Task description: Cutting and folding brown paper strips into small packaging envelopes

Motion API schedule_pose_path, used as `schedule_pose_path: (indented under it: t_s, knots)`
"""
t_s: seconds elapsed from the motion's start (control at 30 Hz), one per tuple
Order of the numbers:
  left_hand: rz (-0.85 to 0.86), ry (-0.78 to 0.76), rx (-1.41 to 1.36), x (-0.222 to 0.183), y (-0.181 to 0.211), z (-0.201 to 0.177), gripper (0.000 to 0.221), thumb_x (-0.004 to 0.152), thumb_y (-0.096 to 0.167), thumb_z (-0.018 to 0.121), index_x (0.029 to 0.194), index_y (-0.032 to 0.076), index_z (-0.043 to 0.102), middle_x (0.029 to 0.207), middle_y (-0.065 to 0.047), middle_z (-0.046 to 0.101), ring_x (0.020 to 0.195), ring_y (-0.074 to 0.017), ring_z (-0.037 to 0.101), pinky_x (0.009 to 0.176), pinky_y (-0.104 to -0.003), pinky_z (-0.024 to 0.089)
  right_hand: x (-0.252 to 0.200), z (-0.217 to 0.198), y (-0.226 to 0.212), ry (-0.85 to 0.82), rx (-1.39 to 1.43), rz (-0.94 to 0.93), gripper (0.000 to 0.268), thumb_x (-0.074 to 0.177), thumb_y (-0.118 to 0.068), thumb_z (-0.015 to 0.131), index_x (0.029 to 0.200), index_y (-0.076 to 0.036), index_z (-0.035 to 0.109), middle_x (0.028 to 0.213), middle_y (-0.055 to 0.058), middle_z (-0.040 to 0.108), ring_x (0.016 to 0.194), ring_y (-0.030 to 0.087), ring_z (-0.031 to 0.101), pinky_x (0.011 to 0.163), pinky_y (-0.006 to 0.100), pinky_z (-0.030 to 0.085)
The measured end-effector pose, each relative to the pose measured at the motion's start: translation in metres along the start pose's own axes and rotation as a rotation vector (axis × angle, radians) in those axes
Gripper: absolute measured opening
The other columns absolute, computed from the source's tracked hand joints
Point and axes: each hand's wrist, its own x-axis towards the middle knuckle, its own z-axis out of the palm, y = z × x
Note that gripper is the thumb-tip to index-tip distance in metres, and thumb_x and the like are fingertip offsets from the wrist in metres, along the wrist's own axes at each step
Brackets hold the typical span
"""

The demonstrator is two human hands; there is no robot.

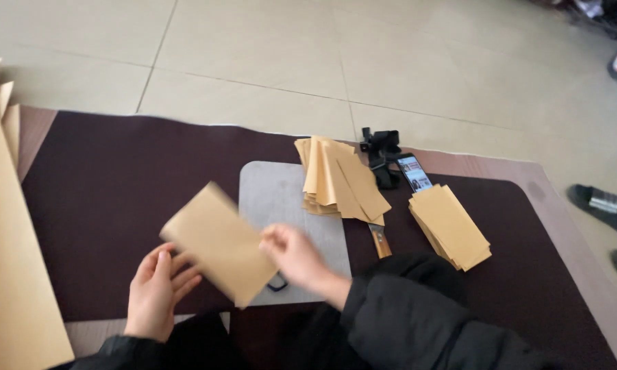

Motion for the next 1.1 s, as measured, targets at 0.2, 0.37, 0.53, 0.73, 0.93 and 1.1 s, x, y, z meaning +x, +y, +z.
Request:
schedule_pose_path:
  t_s: [0.2, 0.37, 0.53, 0.73, 0.93, 1.1]
  knots:
    - [-0.125, -0.016, 0.180, -0.001, -0.001, 0.005, 0.046, 0.116, 0.023, 0.032, 0.157, 0.003, 0.041, 0.144, -0.023, 0.066, 0.124, -0.0355, 0.068, 0.102, -0.044, 0.055, 0.096, -0.145, 0.076, 0.553, -0.125, -0.072, 0.018, 0.093, -0.008, 0.067, 0.110, -0.004, 0.070, 0.094, 0.008, 0.074, 0.079, 0.018, 0.070, 0.072, 0.030, 0.058]
    - [-0.122, 0.019, 0.333, 0.030, -0.024, 0.004, 0.043, 0.117, 0.017, 0.034, 0.154, -0.002, 0.046, 0.138, -0.026, 0.069, 0.119, -0.0357, 0.070, 0.095, -0.044, 0.056, 0.116, -0.228, 0.167, 0.665, -0.187, 0.071, 0.014, 0.094, -0.006, 0.063, 0.099, -0.001, 0.075, 0.085, 0.007, 0.073, 0.073, 0.016, 0.066, 0.070, 0.030, 0.053]
    - [0.038, 0.016, 0.433, 0.086, -0.086, -0.005, 0.038, 0.116, 0.014, 0.044, 0.147, -0.005, 0.054, 0.126, -0.028, 0.076, 0.104, -0.0386, 0.075, 0.080, -0.048, 0.058, 0.154, -0.211, 0.239, 0.457, -0.677, 0.501, 0.082, 0.091, -0.061, 0.062, 0.128, 0.012, 0.061, 0.126, 0.033, 0.064, 0.114, 0.051, 0.061, 0.103, 0.055, 0.045]
    - [0.048, -0.127, 0.310, 0.074, -0.088, 0.116, 0.047, 0.105, 0.017, 0.057, 0.144, -0.008, 0.058, 0.129, -0.024, 0.074, 0.112, -0.0314, 0.070, 0.087, -0.037, 0.050, 0.128, -0.156, 0.133, 0.233, -0.537, 0.523, 0.085, 0.102, -0.065, 0.049, 0.146, 0.008, 0.049, 0.142, 0.029, 0.053, 0.128, 0.043, 0.058, 0.109, 0.053, 0.048]
    - [0.159, -0.238, 0.603, 0.154, -0.076, 0.230, 0.073, 0.094, 0.042, 0.062, 0.152, -0.001, 0.048, 0.151, -0.018, 0.057, 0.134, -0.0257, 0.058, 0.108, -0.037, 0.048, 0.154, -0.122, 0.160, 0.313, -0.525, 0.520, 0.091, 0.100, -0.074, 0.046, 0.141, 0.008, 0.050, 0.139, 0.026, 0.054, 0.127, 0.041, 0.050, 0.106, 0.051, 0.041]
    - [0.028, -0.213, 0.575, 0.161, -0.031, 0.309, 0.104, 0.095, 0.048, 0.073, 0.159, -0.017, 0.024, 0.158, -0.042, 0.036, 0.149, -0.0505, 0.040, 0.120, -0.055, 0.040, 0.149, -0.148, 0.123, 0.085, -0.360, 0.638, 0.086, 0.107, -0.062, 0.027, 0.161, 0.005, 0.023, 0.159, 0.026, 0.032, 0.148, 0.043, 0.030, 0.116, 0.066, 0.028]
